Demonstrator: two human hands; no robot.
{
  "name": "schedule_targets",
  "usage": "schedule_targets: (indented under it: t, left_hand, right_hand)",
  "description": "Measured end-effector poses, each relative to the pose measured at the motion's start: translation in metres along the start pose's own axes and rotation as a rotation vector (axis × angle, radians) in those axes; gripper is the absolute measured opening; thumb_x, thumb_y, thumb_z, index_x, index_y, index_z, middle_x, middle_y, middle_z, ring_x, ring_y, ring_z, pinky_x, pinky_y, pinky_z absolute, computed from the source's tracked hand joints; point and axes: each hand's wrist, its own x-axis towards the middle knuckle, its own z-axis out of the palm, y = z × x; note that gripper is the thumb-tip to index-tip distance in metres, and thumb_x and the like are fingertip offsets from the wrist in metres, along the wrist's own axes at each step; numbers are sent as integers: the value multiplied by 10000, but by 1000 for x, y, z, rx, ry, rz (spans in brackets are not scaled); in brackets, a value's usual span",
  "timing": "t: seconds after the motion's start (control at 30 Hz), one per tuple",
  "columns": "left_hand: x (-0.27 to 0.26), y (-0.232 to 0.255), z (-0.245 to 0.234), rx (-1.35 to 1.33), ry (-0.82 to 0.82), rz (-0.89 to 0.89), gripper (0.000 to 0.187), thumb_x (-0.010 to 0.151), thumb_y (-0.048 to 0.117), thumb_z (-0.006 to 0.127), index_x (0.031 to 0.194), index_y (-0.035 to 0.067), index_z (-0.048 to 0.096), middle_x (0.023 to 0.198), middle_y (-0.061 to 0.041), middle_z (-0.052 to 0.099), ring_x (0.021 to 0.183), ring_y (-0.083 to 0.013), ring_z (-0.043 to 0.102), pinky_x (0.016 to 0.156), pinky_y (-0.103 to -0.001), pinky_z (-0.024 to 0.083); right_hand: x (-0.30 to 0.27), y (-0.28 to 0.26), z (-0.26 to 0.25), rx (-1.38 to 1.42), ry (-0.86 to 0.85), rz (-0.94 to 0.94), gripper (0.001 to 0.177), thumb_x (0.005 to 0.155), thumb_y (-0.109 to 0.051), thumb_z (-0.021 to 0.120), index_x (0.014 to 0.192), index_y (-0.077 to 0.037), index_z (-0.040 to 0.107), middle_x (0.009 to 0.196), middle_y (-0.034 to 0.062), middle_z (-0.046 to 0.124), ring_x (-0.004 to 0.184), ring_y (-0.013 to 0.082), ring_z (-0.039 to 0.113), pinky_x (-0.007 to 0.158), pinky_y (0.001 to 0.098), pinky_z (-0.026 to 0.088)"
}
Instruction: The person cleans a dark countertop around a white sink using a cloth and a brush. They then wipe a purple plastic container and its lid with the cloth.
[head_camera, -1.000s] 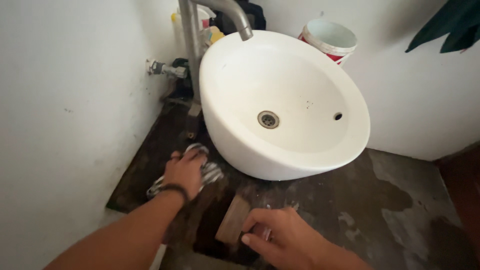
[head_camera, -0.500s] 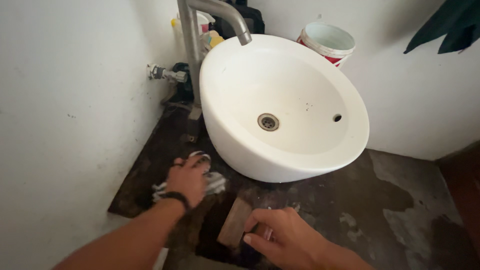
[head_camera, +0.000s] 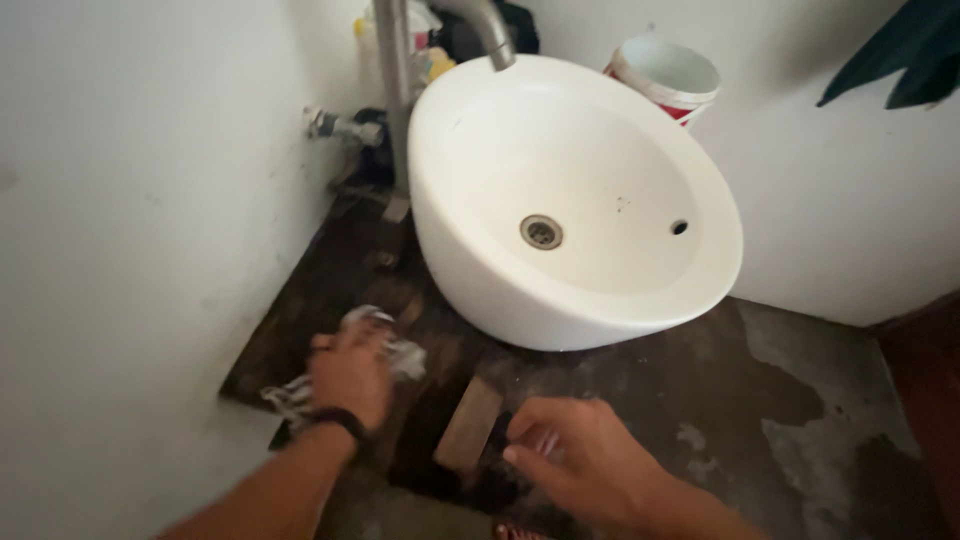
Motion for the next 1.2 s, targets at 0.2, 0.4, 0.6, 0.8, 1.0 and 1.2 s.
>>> schedule_targets:
  t: [0.2,0.4,0.6,0.8,1.0,1.2]
  left_hand:
    - [-60,-3,-13,-63,-194,363,384,679,110,712,1060,150,744,1276,-92,671,1108,-377,570,832,-471,483]
    - [-29,-45,-17,29,104,-99,356,822,168,653,1167,92,702,1185,-124,678,944,-340,633,830,-480,539]
    - [-97,7,19,-110,31,36,372,668,210,737,1029,121,757,1096,-147,715,954,-385,650,767,-480,541]
    - [-44,-55,-26,-221,348,-312,357,923,310,669,1205,101,734,1034,-214,731,927,-429,694,831,-512,540]
    - [-34,-48,6,17,298,-290,396,825,332,721,1148,102,728,1167,-184,681,1043,-429,639,934,-509,479]
    - [-100,77,67,-178,32,-380,482,904,198,653,1367,79,591,1238,-225,599,954,-415,626,853,-523,513]
  right_hand:
    - [6,-5,0,-255,-77,9,336,791,-203,797,1102,-131,692,1140,93,672,1135,282,591,914,433,512]
    - [31,-2,15,-424,-217,-346,623,742,-93,788,1326,-97,570,1467,143,478,1360,368,392,1104,488,366]
    - [57,23,36,-660,-362,-447,777,723,-70,789,1437,-122,487,1554,157,386,1397,378,336,1091,509,331]
    - [55,35,44,-794,-268,-498,576,795,-138,761,1337,-150,565,1374,119,541,1276,350,450,1032,486,393]
    - [29,40,25,-563,-133,-305,579,818,-279,769,1335,-135,552,1235,132,584,1199,354,489,1004,497,392]
    - [3,58,-2,-371,131,-55,622,861,-412,741,1378,-124,550,1264,189,592,1186,400,521,1002,489,430]
